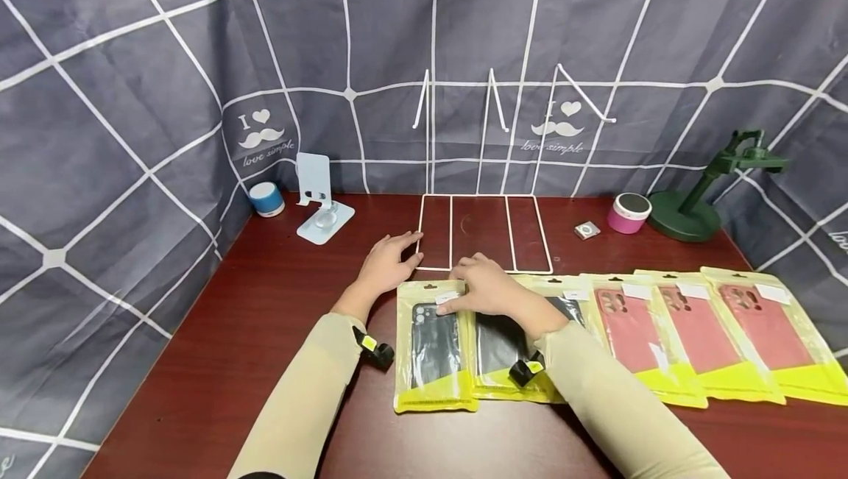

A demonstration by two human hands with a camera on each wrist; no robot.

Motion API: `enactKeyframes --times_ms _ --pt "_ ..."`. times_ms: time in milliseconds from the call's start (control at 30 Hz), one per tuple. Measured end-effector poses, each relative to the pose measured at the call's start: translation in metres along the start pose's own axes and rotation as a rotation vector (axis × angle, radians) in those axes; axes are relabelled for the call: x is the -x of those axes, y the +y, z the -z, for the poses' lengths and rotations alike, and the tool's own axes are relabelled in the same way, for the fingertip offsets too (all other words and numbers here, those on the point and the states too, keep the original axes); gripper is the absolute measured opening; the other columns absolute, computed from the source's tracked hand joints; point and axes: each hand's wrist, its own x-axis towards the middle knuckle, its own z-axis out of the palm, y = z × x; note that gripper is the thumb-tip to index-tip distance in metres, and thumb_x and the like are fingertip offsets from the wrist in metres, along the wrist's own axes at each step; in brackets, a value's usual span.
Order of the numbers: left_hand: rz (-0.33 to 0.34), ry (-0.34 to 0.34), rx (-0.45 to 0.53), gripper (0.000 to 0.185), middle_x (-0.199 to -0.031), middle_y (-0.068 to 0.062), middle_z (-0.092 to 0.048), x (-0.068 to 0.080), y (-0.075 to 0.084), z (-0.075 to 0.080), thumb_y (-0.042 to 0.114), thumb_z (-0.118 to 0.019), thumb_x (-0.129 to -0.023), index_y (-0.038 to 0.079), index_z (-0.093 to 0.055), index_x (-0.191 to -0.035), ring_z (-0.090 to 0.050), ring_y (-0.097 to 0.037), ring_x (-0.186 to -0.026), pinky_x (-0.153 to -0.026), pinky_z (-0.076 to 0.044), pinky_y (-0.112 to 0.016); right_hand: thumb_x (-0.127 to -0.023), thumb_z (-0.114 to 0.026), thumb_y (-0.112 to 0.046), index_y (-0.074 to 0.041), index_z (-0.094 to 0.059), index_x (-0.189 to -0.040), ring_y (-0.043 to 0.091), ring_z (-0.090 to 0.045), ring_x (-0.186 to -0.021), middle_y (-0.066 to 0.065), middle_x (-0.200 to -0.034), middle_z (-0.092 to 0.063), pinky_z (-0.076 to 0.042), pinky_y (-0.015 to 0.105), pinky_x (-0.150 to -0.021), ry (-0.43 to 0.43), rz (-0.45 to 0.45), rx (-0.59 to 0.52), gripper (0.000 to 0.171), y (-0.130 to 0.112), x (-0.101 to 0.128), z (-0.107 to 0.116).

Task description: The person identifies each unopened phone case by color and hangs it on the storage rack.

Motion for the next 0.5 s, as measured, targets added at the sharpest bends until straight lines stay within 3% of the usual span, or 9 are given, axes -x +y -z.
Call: enactKeyframes --times_ms 167,267,367,500 --pt "0.001 -0.010 0.031 0.050 -0.153 -0.006 -0.048 0.003 -0.002 0.001 0.036 -0.055 -0.103 0.019 -0.050 -0.150 -0.043 -0.022 -0.142 -0.123 -0.017 -0.041 -0.095 -0.067 -0.046 -0.018 -0.072 -0.110 0.023 -0.052 -0.106 -0.005 -0.107 -0.065 -0.042 0.048 -0.092 0.009 0.065 -0.027 0.033 0.002 0.003 -0.004" --pt "-0.005 -0.014 0.052 0.049 -0.153 -0.006 -0.047 0.003 -0.003 0.002 0.034 -0.054 -0.104 0.018 -0.050 -0.151 -0.042 -0.023 -0.142 -0.123 -0.017 -0.041 -0.097 -0.067 -0.030 -0.021 -0.072 -0.101 0.021 -0.053 -0.103 -0.009 -0.098 -0.064 -0.044 0.045 -0.090 0.069 0.123 -0.098 0.011 0.002 0.002 -0.002" --pt "-0.006 -0.018 0.058 0.052 -0.155 -0.009 -0.044 0.003 -0.003 0.003 0.037 -0.056 -0.103 0.017 -0.049 -0.151 -0.037 -0.032 -0.145 -0.122 -0.021 -0.048 -0.095 -0.071 -0.030 -0.025 -0.073 -0.095 0.016 -0.057 -0.090 -0.013 -0.087 -0.064 -0.048 0.036 -0.081 0.139 0.110 -0.256 0.006 0.001 0.001 0.003" --pt "-0.017 -0.055 0.041 0.067 -0.158 -0.013 -0.038 0.002 -0.001 0.005 0.048 -0.061 -0.098 0.016 -0.044 -0.154 -0.028 -0.043 -0.147 -0.118 -0.024 -0.057 -0.092 -0.075 -0.033 -0.024 -0.076 -0.090 0.012 -0.051 -0.061 -0.008 -0.070 -0.062 -0.044 0.027 -0.057 0.209 0.021 -0.570 0.009 -0.006 0.001 0.015"
